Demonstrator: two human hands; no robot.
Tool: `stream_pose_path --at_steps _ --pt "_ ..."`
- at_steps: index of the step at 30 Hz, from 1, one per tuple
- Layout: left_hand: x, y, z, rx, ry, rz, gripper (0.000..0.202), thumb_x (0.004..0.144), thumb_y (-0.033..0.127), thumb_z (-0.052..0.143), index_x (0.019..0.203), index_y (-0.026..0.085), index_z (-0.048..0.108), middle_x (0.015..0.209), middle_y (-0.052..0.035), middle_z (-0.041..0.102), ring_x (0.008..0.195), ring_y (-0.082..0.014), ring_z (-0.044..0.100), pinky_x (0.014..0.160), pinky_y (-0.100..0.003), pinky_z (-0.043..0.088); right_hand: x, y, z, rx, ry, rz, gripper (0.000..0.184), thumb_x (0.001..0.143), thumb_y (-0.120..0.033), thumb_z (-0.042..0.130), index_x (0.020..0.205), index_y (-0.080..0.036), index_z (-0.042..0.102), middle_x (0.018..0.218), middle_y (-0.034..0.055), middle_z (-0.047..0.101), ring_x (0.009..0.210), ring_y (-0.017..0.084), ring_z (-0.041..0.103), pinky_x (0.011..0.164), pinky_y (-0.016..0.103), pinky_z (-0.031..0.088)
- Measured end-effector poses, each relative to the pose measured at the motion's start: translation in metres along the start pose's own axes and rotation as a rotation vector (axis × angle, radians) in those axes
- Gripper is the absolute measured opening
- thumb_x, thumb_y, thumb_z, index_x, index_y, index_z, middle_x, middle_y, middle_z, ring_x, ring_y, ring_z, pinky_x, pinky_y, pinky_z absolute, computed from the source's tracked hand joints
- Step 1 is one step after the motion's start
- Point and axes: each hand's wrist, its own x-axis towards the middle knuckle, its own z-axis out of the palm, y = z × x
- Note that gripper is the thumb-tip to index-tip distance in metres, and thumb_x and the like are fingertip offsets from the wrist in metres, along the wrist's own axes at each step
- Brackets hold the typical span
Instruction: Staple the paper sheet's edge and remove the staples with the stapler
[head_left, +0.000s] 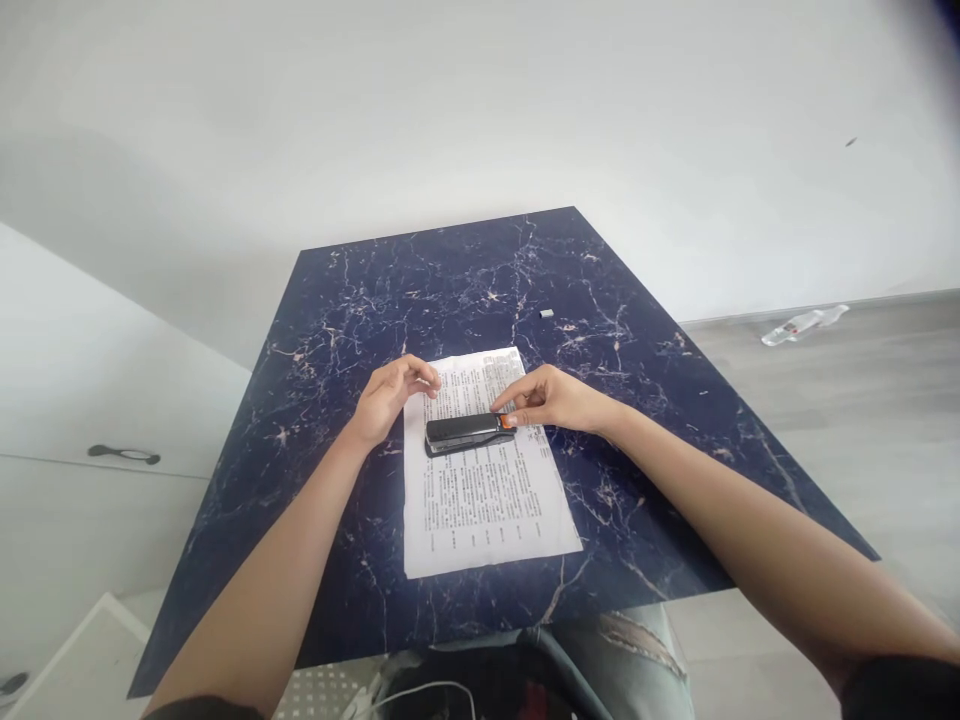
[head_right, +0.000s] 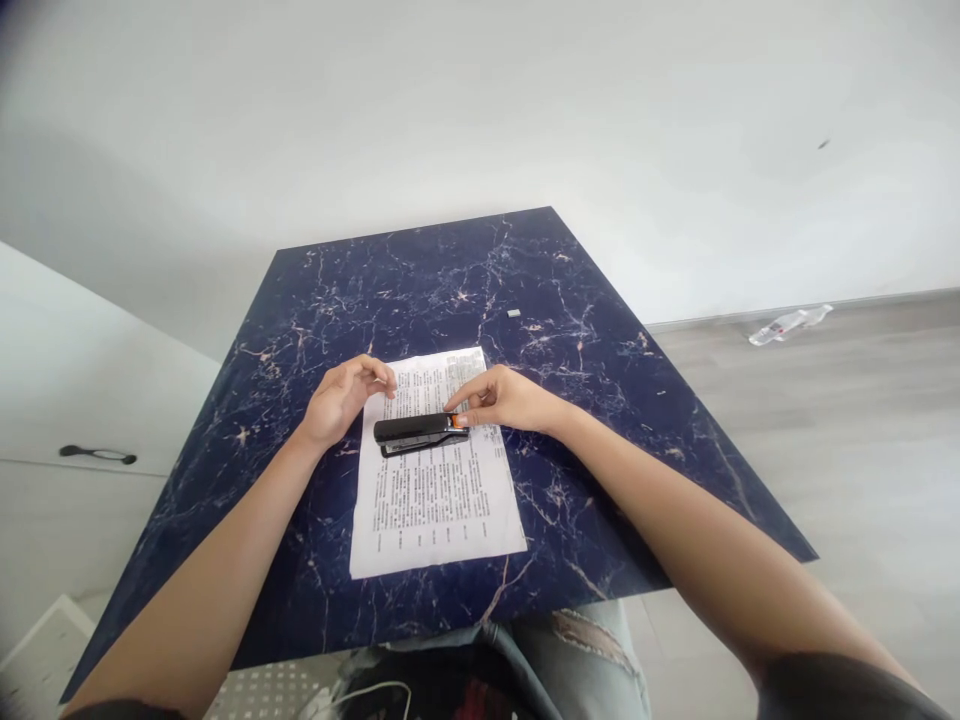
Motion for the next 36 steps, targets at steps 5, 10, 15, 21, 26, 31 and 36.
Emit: stream_pose_path --at_steps 5,10,15,21,26,31,36 --pt "0.001 0.001 0.001 -0.012 0.01 -0.052 0.065 0.103 0.07 0.043 0.11 0.016 0.078 0.114 -0.017 0.074 0.113 -0.0302 0.07 0.105 -0.048 0.054 0.001 0.003 0.004 -0.014 0.06 0.028 0.035 0.082 -0.047 0.087 0.106 -0.022 0.086 0.068 0.0006 0.065 0.057 0.011 0.045 0.053 0.029 0.035" --pt "0.0 0.002 0.003 0.006 0.018 -0.093 0.075 0.099 0.079 0.038 0.115 0.017 0.078 0.122 -0.0171 0.076 0.122 -0.0323 0.069 0.115 -0.051 0.049 0.003 0.006 0.004 0.024 0.047 0.028 0.031 0.08 -0.045 0.088 0.102 -0.023 0.086 0.077 0.004 0.073 0.065 0.016 0.06 0.063 0.033 0.049" --pt "0.001 0.005 0.003 -0.017 0.032 -0.119 0.089 0.094 0.087 0.028 0.114 0.017 0.079 0.122 -0.017 0.077 0.124 -0.0322 0.07 0.117 -0.05 0.048 0.004 0.004 0.004 0.031 0.03 0.045 0.029 0.081 -0.045 0.088 0.098 -0.022 0.085 0.08 0.0051 0.075 0.072 0.018 0.065 0.069 0.035 0.053" --pt "0.001 0.01 0.007 -0.014 0.025 -0.137 0.094 0.093 0.088 0.023 0.114 0.017 0.079 0.123 -0.017 0.077 0.124 -0.0329 0.07 0.118 -0.051 0.047 0.002 0.0 0.003 -0.095 0.042 -0.011 0.034 0.086 -0.051 0.083 0.105 -0.023 0.083 0.072 0.0006 0.065 0.062 0.014 0.053 0.064 0.033 0.046" --pt "0.001 0.01 0.01 -0.008 0.043 -0.131 0.091 0.094 0.088 0.026 0.111 0.017 0.08 0.12 -0.0171 0.078 0.122 -0.0319 0.071 0.117 -0.05 0.048 0.006 -0.005 0.029 -0.467 0.139 -0.292 0.054 0.077 -0.045 0.091 0.125 -0.023 0.077 0.109 0.0083 0.067 0.093 0.023 0.061 0.082 0.04 0.053" --pt "0.0 0.008 0.01 -0.064 0.126 -0.073 0.073 0.096 0.08 0.046 0.108 0.016 0.079 0.119 -0.0169 0.077 0.121 -0.0306 0.072 0.116 -0.049 0.049 0.01 -0.008 0.056 -0.529 0.212 -0.505 0.019 0.093 -0.027 0.075 0.112 -0.023 0.079 0.128 0.01 0.069 0.116 0.026 0.066 0.101 0.046 0.056" --pt "0.0 0.011 0.008 -0.183 0.104 -0.154 0.061 0.098 0.071 0.056 0.112 0.015 0.076 0.122 -0.0176 0.076 0.111 -0.0296 0.076 0.101 -0.045 0.06 -0.001 -0.017 0.046 -0.744 0.461 -0.608 0.034 0.101 -0.013 0.055 0.129 -0.024 0.072 0.135 0.0094 0.07 0.123 0.026 0.067 0.103 0.045 0.06"
